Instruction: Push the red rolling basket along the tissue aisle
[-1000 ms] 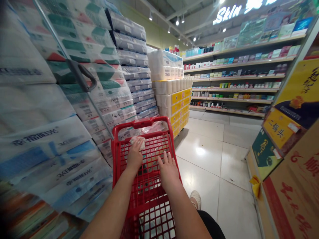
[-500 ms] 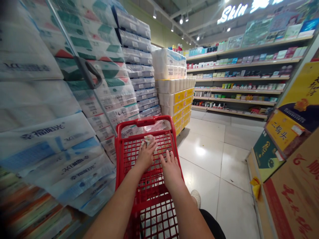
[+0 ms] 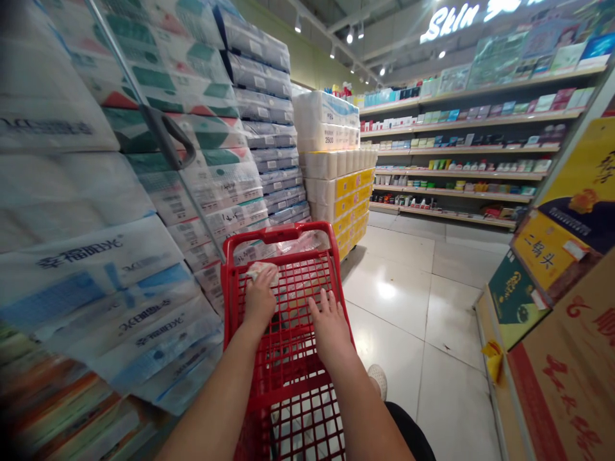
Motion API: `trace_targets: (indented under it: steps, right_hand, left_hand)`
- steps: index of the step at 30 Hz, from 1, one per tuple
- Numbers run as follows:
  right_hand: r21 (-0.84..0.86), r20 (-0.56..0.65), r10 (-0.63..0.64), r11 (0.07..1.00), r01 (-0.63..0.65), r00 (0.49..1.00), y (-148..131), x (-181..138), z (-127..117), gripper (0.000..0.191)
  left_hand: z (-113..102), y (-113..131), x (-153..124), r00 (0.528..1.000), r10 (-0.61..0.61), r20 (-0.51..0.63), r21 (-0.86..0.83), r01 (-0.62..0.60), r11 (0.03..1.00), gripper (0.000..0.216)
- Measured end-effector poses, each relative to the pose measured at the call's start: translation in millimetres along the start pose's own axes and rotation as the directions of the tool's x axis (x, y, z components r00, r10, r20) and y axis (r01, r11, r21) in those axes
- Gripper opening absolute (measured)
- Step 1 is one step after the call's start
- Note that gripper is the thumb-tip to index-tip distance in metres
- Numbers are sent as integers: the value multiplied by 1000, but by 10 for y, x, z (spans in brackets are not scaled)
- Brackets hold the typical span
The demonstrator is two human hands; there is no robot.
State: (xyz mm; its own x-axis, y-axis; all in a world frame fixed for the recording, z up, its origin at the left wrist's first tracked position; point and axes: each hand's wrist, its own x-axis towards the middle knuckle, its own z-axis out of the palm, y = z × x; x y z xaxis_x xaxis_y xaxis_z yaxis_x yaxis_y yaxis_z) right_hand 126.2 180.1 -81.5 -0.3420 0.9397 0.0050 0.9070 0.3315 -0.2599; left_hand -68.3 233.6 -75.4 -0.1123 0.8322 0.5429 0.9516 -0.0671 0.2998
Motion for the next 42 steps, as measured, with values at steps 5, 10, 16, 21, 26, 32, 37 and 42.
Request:
trace_targets:
  steps: [5,10,16,21,26,32,37,42]
  right_hand:
    - [-9,-12,-1,1000,0,1000,-14,-4,0,84]
    - [-16,-17,3,1000,-3,1000,-20,-16,-2,84]
    - [-6,-11,-3,1000,3,1000,0,-22,11,91]
    - [-5,2,-11,1000,11,1000,-6,-5,9,94]
    - [1,22,-15,1000,15,1000,-30,0,-15,96]
    - [4,31,-16,1000,16,999,-58,-2,-40,95]
    - [-10,26,-12,1000,12,1000,-67,-2,-31,96]
    - [-8,-2,-22,1000,22,1000,-46,-3,20,89]
  left_hand:
    - [114,392,-184,964,214,159,-91,-202,975,53]
    - [82,529,-267,944,258,206,-35,-257,966,46]
    - [-50,297,-159,986,68,153,118,-86,989,60]
    - [-146,66,-100,999,-44,31,178,38,983,59]
    - [-258,-32,-91,937,-282,-205,225,325,919,55]
    - [-225,-97,-101,940,-328,-89,213,340,916,54]
    - [-208,-90,-117,977,-213,-22,179,213,960,51]
    - [-155,132,-181,999,7,47,73,-10,997,48]
